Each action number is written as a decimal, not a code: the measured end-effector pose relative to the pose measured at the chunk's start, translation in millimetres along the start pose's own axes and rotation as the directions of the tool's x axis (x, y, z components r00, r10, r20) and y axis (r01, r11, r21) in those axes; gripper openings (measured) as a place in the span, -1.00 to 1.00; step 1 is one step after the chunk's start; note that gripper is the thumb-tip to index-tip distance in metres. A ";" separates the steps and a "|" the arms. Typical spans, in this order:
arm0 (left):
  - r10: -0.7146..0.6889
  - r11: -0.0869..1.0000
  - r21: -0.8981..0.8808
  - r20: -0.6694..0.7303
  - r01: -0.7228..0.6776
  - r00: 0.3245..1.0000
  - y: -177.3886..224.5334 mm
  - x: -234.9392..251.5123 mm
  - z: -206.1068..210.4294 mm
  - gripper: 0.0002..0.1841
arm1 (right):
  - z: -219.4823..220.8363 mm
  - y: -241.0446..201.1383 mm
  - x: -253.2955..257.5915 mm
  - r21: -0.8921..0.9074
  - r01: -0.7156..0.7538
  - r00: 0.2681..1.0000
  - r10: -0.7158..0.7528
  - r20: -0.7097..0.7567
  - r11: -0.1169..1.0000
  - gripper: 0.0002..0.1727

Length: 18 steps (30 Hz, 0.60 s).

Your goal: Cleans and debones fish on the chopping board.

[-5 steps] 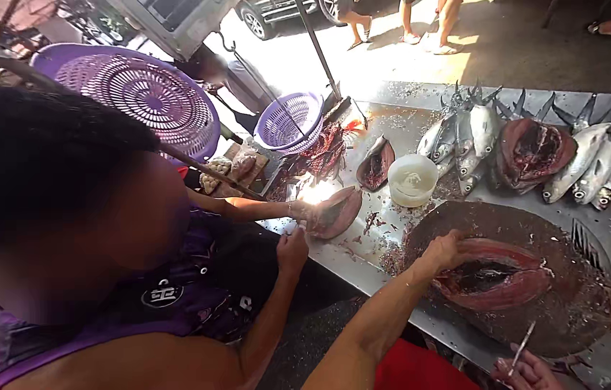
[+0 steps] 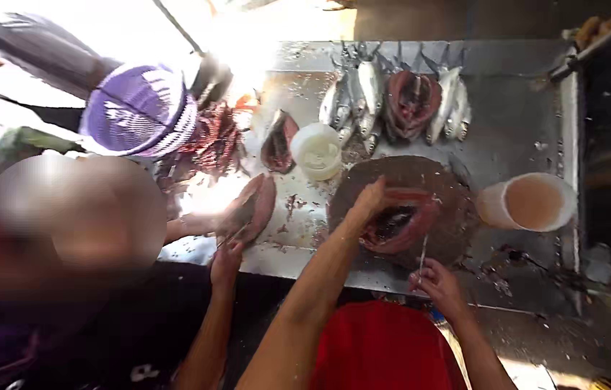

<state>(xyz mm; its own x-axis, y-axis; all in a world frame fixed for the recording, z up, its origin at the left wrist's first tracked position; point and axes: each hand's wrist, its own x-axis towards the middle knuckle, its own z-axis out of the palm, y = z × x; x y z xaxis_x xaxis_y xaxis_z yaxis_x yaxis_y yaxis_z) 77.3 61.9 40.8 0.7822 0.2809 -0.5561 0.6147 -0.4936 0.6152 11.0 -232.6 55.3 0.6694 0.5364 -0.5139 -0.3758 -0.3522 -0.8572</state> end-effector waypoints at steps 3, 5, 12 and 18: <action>0.049 0.994 0.095 0.077 -0.056 0.996 20.1 27.5 17.9 -0.13 | -5.2 -10.1 13.2 0.005 -0.050 0.996 0.050 0.069 0.999 -0.32; 0.068 0.990 0.112 0.114 -0.081 0.991 22.3 31.9 27.1 -0.11 | -9.9 -16.5 19.0 -0.050 -0.055 0.986 0.063 0.156 0.997 -0.31; 0.121 0.986 0.080 0.265 -0.147 0.957 9.7 29.0 10.1 -0.54 | 13.7 -23.3 39.3 -0.236 -0.135 0.936 0.202 0.288 0.962 -0.24; 0.177 0.983 -0.024 0.321 -0.179 0.930 -6.1 20.2 -2.8 -0.66 | 42.9 -19.5 35.9 -0.410 -0.180 0.904 0.314 0.289 0.894 -0.29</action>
<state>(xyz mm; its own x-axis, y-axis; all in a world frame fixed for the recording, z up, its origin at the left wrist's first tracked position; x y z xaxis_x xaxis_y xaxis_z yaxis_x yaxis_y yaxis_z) 89.7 72.9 27.4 0.8040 -0.0907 -0.5876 0.4667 -0.5161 0.7182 14.8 -173.6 52.1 0.3018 0.5964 -0.7438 -0.1938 -0.7255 -0.6603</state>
